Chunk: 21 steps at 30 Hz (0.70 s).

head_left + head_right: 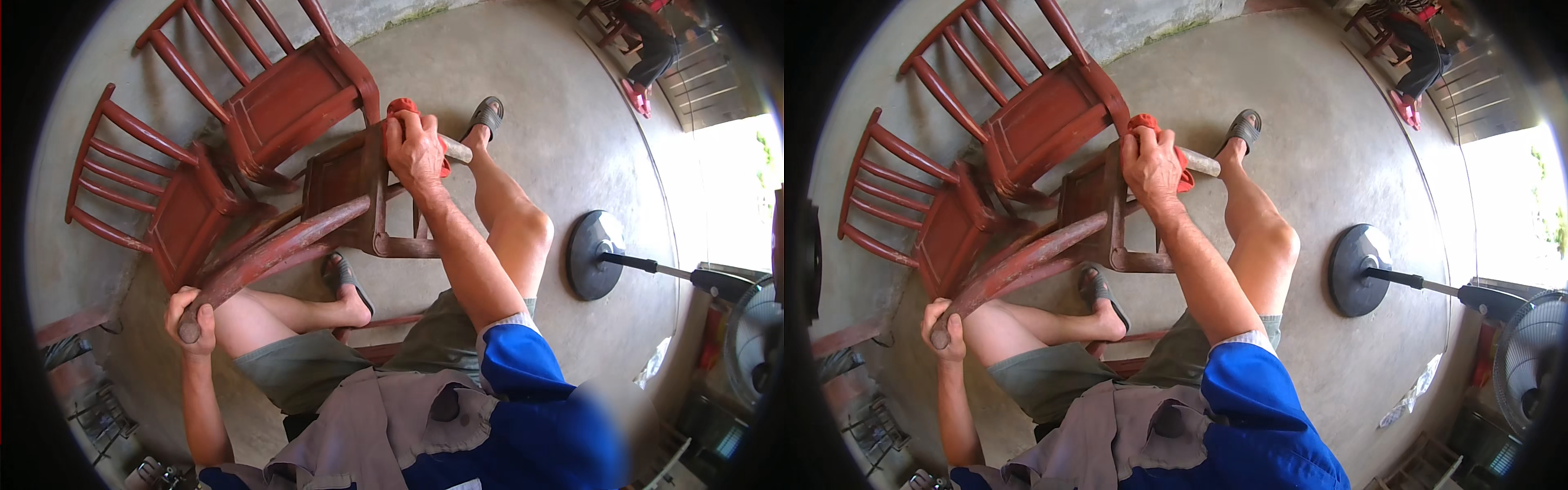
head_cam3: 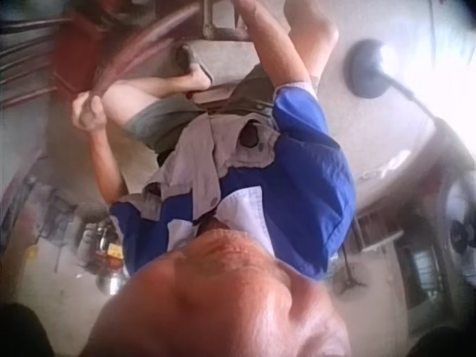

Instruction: Cleaning and wiping down wooden chairs with a cloth.

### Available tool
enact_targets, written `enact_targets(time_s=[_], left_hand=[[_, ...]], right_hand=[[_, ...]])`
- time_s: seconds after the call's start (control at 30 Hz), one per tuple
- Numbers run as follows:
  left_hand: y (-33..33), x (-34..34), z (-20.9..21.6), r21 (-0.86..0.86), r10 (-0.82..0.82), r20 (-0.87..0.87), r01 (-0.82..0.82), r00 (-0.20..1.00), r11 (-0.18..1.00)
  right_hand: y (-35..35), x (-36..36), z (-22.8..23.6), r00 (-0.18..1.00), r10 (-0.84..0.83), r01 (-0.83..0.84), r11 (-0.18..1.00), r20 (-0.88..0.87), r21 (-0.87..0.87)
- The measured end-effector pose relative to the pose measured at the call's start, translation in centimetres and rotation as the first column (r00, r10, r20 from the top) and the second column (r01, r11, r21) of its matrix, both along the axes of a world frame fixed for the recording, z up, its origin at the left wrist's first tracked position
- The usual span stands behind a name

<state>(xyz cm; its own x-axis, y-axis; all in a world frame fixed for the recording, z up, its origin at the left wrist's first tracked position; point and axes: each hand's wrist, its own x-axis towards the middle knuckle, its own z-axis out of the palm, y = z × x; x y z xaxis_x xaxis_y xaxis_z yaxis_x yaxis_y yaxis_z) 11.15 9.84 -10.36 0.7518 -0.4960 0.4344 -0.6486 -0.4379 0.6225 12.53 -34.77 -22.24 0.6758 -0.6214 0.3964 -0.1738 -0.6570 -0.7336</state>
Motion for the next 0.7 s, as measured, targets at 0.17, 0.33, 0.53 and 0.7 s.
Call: enact_targets(time_s=[0.17,0.33,0.53,0.7], left_hand=[[0.2,-0.5,0.7,0.022,0.027,0.055,-0.029,0.998,0.999],[-1.0,-0.1,0.2,-0.019,0.029,0.037,-0.028,0.999,0.999],[-0.2,-0.4,0.1,-0.019,0.089,-0.045,-0.09,0.995,0.996],[0.1,-2.8,1.4,0.075,0.394,-0.196,-0.387,0.898,0.919]], right_hand=[[-5.2,0.1,-5.1,0.952,-0.207,0.186,0.976,-0.225,-0.111],[-13.7,-2.6,-10.8,0.863,-0.268,0.245,0.963,-0.429,-0.108],[-12.0,-8.1,-14.2,0.721,-0.252,0.332,0.943,-0.646,0.002],[-8.3,-6.9,-12.7,0.851,-0.221,0.32,0.937,-0.477,0.138]])
